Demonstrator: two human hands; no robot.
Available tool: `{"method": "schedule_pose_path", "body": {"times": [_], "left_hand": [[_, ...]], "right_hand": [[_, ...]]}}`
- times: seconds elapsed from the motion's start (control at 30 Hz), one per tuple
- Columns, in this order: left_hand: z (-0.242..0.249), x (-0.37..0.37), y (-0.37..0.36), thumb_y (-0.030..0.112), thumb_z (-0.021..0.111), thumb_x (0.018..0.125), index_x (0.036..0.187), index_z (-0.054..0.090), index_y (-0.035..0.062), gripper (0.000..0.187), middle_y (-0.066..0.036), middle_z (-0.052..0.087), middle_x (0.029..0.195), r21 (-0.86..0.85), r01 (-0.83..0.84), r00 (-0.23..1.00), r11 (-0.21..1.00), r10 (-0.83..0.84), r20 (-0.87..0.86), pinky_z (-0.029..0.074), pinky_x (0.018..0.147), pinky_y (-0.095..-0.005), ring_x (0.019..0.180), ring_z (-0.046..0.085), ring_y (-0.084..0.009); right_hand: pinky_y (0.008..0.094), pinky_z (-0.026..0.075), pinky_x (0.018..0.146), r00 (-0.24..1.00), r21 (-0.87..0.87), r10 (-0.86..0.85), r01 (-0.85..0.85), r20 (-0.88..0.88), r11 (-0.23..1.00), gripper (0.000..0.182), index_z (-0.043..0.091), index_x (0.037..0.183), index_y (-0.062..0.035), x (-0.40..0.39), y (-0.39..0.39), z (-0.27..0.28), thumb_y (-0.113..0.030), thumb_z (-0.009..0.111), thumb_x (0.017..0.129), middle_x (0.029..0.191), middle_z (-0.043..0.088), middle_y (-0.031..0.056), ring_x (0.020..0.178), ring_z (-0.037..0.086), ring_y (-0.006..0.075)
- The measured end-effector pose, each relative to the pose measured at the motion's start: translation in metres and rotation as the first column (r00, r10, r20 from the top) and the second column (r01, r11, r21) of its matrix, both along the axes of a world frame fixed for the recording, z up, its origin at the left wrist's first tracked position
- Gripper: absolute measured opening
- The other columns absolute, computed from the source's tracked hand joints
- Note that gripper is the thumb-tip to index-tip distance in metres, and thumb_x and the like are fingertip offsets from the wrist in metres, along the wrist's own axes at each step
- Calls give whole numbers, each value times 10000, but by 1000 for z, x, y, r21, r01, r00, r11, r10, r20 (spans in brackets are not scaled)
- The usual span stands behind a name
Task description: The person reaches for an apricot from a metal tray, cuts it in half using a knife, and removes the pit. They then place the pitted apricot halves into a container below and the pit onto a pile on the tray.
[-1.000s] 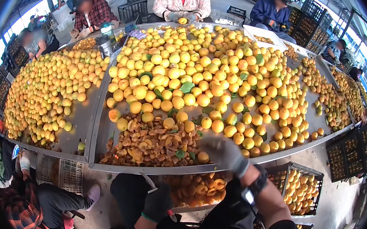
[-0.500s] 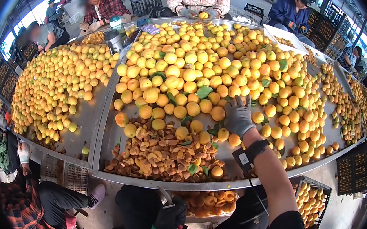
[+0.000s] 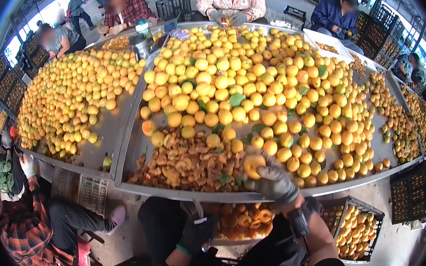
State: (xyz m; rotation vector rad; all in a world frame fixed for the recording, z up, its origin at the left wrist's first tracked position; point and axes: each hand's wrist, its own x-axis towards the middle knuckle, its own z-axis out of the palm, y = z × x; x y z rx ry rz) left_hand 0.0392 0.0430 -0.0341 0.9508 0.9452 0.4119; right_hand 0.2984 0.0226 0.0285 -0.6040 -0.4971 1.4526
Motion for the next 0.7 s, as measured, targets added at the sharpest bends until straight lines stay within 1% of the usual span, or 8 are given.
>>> {"method": "schedule_pose_path", "body": {"times": [0.03,0.13,0.2,0.3,0.47,0.5,0.53,0.7], "left_hand": [[-2,0,-1,160,637,877,879,613,71,92,-4,555,626,115,15,996,993,-5,-89,450,485,-259,555,569,-103],[8,2,-10,165,623,870,910,617,66,106,-71,587,641,618,114,974,778,36,-224,494,537,-339,578,612,-196],[19,3,-17,228,611,870,916,606,40,194,-109,639,751,777,562,789,283,100,-606,502,596,-400,674,636,-296],[27,-2,-33,241,620,853,945,618,53,209,-160,645,870,750,621,773,229,-22,-634,501,633,-440,772,629,-355],[47,-18,-30,248,639,848,1106,552,33,346,-153,615,826,792,490,857,364,-371,-359,492,556,-376,631,618,-274],[52,-24,-27,254,642,859,1183,495,47,411,-135,600,804,417,590,798,691,-577,-174,466,504,-328,578,588,-222],[54,-30,-27,261,644,870,1260,438,61,484,-117,584,782,-90,650,759,754,-643,98,440,451,-281,525,558,-170],[38,-43,-33,270,623,904,1327,364,96,526,-81,563,751,-361,585,807,726,-479,346,361,385,-196,485,496,-107]], "right_hand": [[324,518,804,956,9,192,-195,-220,981,526,451,1312,-55,-6,-22,-28,-225,659,860,1143,567,89,1025,588,210],[346,493,867,980,-138,162,-177,-116,975,546,457,1297,-9,-64,-73,-46,-264,661,859,1166,560,106,1024,591,217],[327,456,929,996,-128,35,-24,81,991,473,503,1251,30,-98,-89,-47,-225,637,875,1130,584,108,1023,590,201],[301,445,937,926,-250,-10,112,377,962,367,574,1186,19,-119,-107,-50,-189,611,885,1047,619,80,1015,583,168],[255,475,815,958,-272,-98,173,271,947,231,619,1025,6,-118,-128,-53,-178,551,903,970,638,66,890,600,136],[255,475,815,957,-271,-100,176,273,946,231,619,1025,6,-116,-132,-55,-178,551,903,970,638,66,890,600,136],[262,476,804,980,-238,-72,115,184,964,231,615,1015,13,-114,-136,-55,-174,540,901,958,639,75,878,604,144],[287,470,816,973,-138,-19,52,230,989,239,606,1011,21,-114,-138,-56,-171,529,892,924,635,89,859,601,160]]}}
